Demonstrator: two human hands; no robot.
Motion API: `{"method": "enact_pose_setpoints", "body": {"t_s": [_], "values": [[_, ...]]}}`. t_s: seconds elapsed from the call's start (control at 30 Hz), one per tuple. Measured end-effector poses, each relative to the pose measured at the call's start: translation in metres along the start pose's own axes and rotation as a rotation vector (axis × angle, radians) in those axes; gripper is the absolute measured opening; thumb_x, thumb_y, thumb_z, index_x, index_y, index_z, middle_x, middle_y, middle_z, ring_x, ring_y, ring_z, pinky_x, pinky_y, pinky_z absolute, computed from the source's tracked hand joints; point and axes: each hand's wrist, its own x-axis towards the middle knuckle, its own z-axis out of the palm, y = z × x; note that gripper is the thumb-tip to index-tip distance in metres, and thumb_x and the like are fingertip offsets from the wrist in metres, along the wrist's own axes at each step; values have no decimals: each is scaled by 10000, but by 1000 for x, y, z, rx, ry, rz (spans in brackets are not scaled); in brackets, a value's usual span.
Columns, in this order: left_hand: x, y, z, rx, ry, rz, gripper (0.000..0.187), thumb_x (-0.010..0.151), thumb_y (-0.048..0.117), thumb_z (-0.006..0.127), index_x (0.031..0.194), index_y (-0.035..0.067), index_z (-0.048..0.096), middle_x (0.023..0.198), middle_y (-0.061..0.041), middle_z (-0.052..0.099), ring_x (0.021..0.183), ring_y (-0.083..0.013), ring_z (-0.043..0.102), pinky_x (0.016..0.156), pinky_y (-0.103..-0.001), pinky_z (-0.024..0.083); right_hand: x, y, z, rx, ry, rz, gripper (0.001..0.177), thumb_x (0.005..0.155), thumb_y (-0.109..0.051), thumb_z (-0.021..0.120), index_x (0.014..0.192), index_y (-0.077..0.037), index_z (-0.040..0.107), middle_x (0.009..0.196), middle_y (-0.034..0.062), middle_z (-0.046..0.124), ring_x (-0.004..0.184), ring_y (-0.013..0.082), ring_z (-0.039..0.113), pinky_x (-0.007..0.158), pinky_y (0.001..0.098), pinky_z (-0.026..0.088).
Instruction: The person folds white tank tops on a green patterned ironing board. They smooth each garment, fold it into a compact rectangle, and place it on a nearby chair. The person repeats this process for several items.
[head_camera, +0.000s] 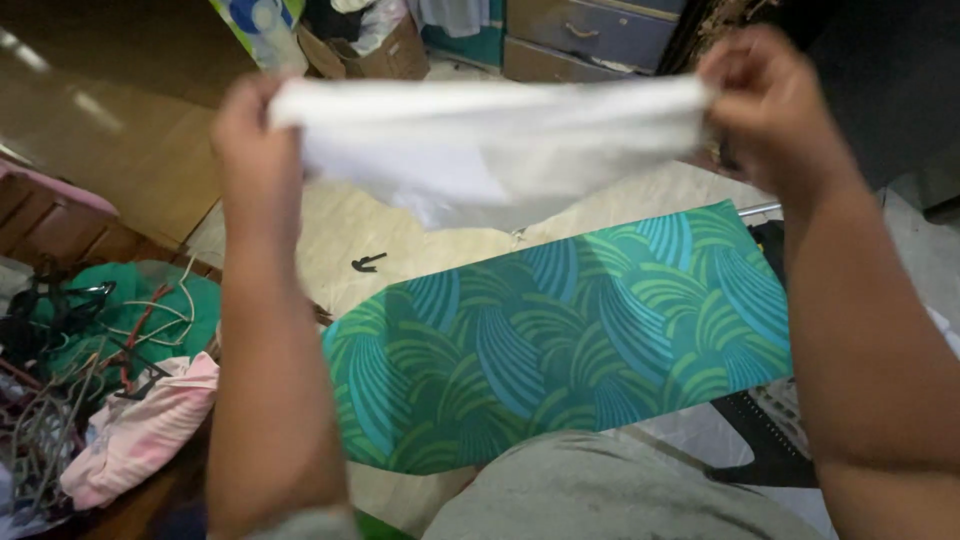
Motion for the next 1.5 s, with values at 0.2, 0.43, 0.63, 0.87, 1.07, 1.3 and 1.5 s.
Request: {"method": "enact_pose_setpoints", "body": {"t_s": [0.2,0.43,0.63,0.87,1.07,1.3,1.5], "values": [[-173,-151,-66,750,-548,-495,573,671,231,895,1207,122,724,790,-77,716,724,-238,679,669,-397,550,-128,134,-42,-669,51,718,295,780,-94,704,1066,-120,641,924,94,665,829,212,647,752,374,526],[-261,-245,-57,917,-239,-640,418,799,162,721,1211,97,702,1119,-245,712,1047,-428,673,893,-490,538,-218,242,-62,-1011,203,777,283,918,-161,643,1195,-104,665,960,189,708,848,341,685,776,450,526],[-40,-261,-19,16,-55,-606,383,1067,325,494,1178,-15,631,912,-195,690,658,-279,686,533,-440,536,-34,212,-78,-960,178,552,416,850,-255,623,1231,-90,641,1153,152,693,1007,298,691,856,443,580],[17,-52,7,-16,130,505,321,1165,108,460,1455,33,574,1396,-164,629,1133,-257,724,812,-393,687,42,149,-74,-1118,352,203,196,1074,-46,495,1112,116,598,1007,311,526,801,441,455,727,552,402],[-111,-323,-47,1426,-1160,-619,356,741,180,780,1053,15,823,1093,-212,730,1082,-356,711,996,-464,545,-60,286,-103,-865,-196,1503,283,925,-101,647,1117,101,696,751,285,684,562,309,556,501,476,470],[-24,-224,-19,44,-65,-839,350,999,193,417,1014,48,736,764,-167,683,541,-263,642,459,-394,549,11,182,-47,-400,420,804,285,991,-70,510,1125,-90,760,964,122,742,755,250,732,641,400,641],[77,-110,4,-178,-3,-409,263,928,125,533,1097,56,722,922,-113,743,727,-221,748,636,-376,667,73,97,-18,-475,549,317,363,946,8,498,1219,-86,718,1116,177,728,864,260,783,710,347,637]]}}
